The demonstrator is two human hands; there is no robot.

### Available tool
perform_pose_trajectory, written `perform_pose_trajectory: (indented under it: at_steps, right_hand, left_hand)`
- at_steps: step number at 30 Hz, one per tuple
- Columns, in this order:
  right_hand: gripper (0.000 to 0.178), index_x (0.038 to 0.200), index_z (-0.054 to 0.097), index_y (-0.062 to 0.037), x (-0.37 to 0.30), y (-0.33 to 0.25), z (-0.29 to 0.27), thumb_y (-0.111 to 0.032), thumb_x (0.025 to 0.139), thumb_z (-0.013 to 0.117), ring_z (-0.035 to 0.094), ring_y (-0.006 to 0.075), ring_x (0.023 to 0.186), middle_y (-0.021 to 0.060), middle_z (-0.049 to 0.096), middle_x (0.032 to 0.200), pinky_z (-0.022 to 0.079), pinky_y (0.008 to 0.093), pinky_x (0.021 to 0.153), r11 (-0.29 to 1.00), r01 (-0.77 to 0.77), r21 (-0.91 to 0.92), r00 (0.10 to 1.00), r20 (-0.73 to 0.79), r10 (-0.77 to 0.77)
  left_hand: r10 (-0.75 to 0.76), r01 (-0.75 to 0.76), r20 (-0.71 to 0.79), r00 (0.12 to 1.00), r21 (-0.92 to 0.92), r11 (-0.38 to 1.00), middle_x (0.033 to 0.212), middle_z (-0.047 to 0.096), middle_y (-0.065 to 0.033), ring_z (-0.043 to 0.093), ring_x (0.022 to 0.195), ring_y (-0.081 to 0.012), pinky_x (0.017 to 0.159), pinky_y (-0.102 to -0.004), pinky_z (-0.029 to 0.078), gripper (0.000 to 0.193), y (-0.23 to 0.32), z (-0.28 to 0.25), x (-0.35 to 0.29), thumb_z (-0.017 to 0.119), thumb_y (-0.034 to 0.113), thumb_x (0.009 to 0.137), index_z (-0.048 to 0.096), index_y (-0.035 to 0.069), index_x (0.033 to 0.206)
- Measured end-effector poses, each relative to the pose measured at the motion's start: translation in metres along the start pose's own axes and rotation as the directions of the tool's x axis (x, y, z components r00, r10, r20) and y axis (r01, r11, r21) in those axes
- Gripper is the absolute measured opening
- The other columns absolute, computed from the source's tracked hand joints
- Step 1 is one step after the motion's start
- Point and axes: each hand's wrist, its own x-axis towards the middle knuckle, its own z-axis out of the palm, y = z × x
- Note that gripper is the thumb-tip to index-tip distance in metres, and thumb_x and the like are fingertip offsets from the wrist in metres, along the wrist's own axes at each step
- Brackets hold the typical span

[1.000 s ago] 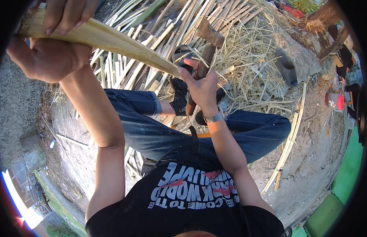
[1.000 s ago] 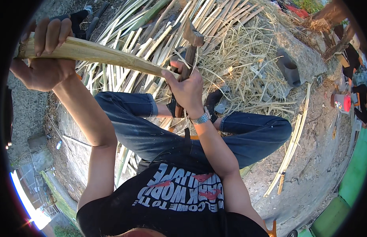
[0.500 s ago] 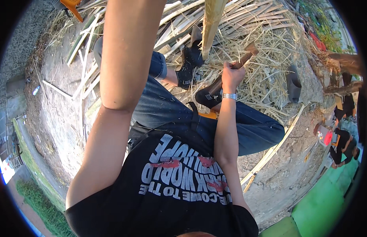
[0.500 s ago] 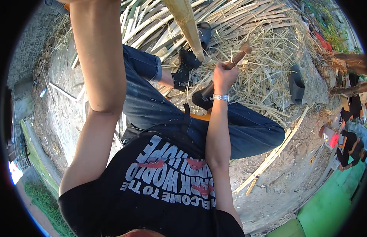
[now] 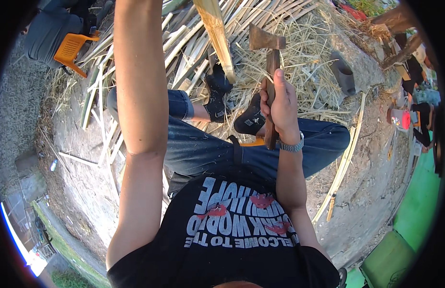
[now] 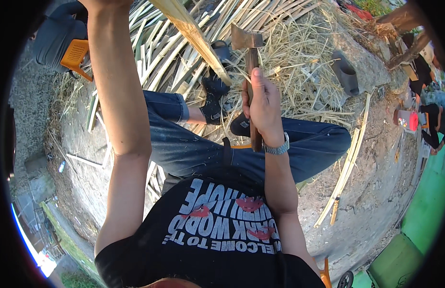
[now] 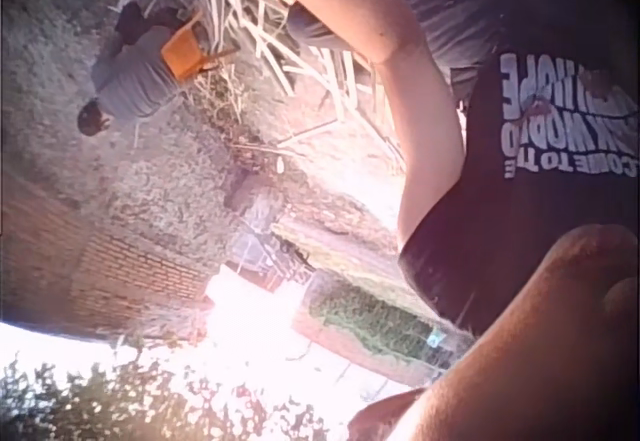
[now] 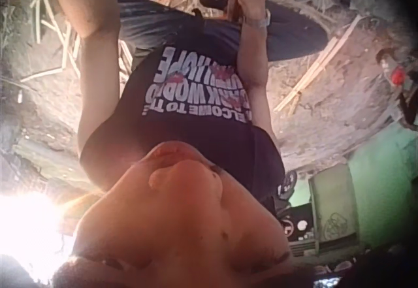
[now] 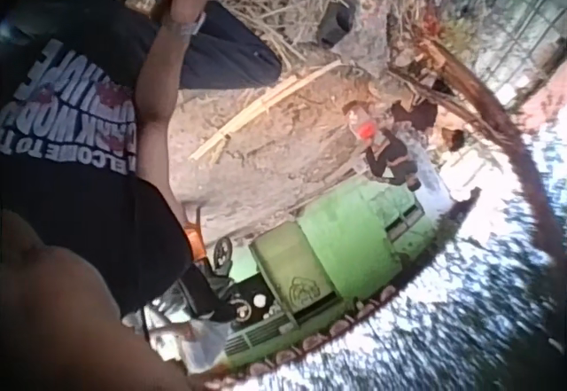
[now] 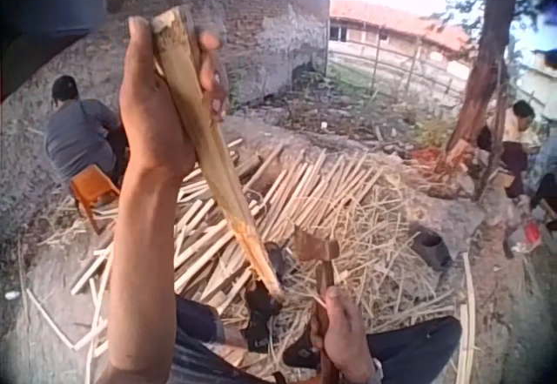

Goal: Shaving and shaping strips of bamboo using a small axe-like tool.

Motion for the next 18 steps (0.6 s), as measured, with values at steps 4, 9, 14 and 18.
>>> perform_pose_trajectory:
  at_steps: [4,9,14,18]
  right_hand:
    - [0.065,0.094,0.054,-0.0032,-0.029,-0.066,0.006,-0.063,0.106,0.033,0.045,0.0094,0.046,0.0024,0.049,0.065,0.035,0.0240,0.043,0.979,0.131,0.154,0.991,-0.014,-0.130]
    - [0.067,0.094,0.050,-0.0059,-0.034,-0.057,0.014,-0.069,0.104,0.028,0.045,0.0115,0.047,0.0028,0.046,0.065,0.036,0.0260,0.045,0.908,0.279,0.314,0.958,-0.155,-0.241]
    - [0.063,0.095,0.051,-0.0049,-0.034,-0.007,0.026,-0.063,0.107,0.030,0.044,0.0100,0.047,0.0024,0.046,0.066,0.037,0.0251,0.045,0.979,0.159,0.129,0.987,-0.028,-0.157]
    - [0.056,0.094,0.050,-0.0021,-0.046,-0.063,0.037,-0.055,0.108,0.038,0.046,0.0085,0.055,0.0052,0.049,0.070,0.037,0.0216,0.044,0.846,0.459,0.270,0.888,-0.126,-0.442]
  left_hand:
    - [-0.033,0.044,0.102,0.994,-0.105,0.993,0.063,0.051,0.0004,0.048,0.053,-0.0127,0.053,-0.0292,0.042,0.069,0.001,0.009,0.002,0.029,0.066,0.105,0.063,0.008,0.092]
    - [-0.111,0.096,-0.117,0.987,-0.125,0.987,0.059,0.048,-0.0002,0.046,0.050,-0.0128,0.050,-0.0307,0.039,0.071,0.005,0.047,0.004,0.031,0.069,0.104,0.061,0.006,0.089]
    - [-0.066,0.145,-0.300,0.952,0.249,0.958,0.058,0.048,-0.0004,0.045,0.050,-0.0094,0.047,-0.0281,0.034,0.071,-0.005,0.090,-0.001,0.029,0.065,0.106,0.058,0.006,0.078]
    - [-0.029,0.149,-0.356,0.934,0.315,0.937,0.055,0.043,0.0023,0.039,0.050,-0.0075,0.046,-0.0287,0.030,0.071,-0.003,0.096,0.006,0.029,0.062,0.107,0.054,0.008,0.068]
